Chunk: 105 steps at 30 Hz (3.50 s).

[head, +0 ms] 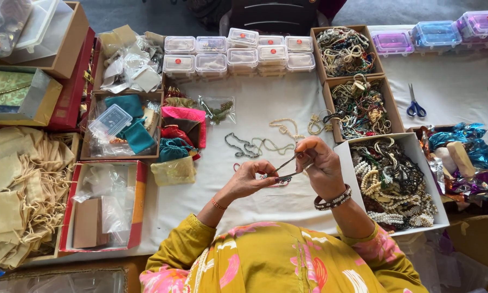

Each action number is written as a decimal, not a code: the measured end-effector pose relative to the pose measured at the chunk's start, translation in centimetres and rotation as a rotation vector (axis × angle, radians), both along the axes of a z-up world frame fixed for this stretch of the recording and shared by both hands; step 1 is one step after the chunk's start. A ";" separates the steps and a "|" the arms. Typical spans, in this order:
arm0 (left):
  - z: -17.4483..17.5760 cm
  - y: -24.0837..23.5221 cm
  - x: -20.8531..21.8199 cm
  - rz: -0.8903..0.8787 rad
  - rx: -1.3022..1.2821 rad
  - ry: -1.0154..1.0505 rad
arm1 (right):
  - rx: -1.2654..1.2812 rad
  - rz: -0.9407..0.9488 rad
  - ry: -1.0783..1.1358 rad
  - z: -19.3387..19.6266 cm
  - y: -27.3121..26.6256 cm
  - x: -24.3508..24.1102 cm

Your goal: Sorting necklaces and jewelry into small boxes and pouches.

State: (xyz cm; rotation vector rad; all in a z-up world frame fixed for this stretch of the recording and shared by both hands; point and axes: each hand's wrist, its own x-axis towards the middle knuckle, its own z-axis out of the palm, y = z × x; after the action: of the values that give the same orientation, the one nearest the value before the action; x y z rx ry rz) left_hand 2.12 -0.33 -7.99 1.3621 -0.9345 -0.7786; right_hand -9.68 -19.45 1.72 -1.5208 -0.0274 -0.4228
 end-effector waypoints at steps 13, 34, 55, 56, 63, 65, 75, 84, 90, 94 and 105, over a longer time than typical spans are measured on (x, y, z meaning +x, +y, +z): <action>4.0 -0.2 -1.0 -0.041 0.065 0.047 | 0.031 0.055 0.072 -1.5 -0.9 0.0; -5.9 5.8 4.2 0.528 0.064 -0.014 | 0.145 -0.295 0.239 -10.9 -11.9 -3.0; -21.3 12.7 -1.7 0.363 0.563 0.351 | 0.110 -0.219 0.864 -28.4 -15.5 -13.8; -21.6 12.7 -1.8 0.413 0.564 0.369 | 0.113 -0.217 0.877 -28.8 -15.6 -14.0; -22.3 13.0 -2.5 0.582 0.508 0.486 | 0.059 -0.283 0.959 -28.7 -14.1 -14.9; -21.5 12.7 -2.7 0.606 0.539 0.483 | 0.050 -0.298 0.959 -28.9 -13.6 -15.1; -21.1 11.7 -1.1 0.627 0.412 0.497 | 0.065 -0.360 0.873 -25.6 -12.7 -12.9; -21.7 11.3 -0.1 0.693 0.384 0.439 | 0.173 -0.321 0.712 -27.3 -16.9 -12.6; -19.5 11.7 -1.8 0.822 0.880 0.064 | -0.294 -0.290 0.854 -25.6 -14.4 -13.3; -18.4 11.0 -1.3 0.875 0.897 0.002 | -0.754 -0.332 0.780 -24.0 -14.2 -13.0; -10.7 8.2 3.5 0.939 0.275 0.161 | -0.797 -0.459 0.612 -12.4 -17.5 -8.4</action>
State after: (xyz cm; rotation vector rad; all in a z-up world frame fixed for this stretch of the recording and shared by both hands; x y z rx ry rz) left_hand 5.67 7.90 -18.66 1.7224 0.0038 -0.2740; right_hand -18.06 -36.98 -10.72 -2.4032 0.7192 -0.2962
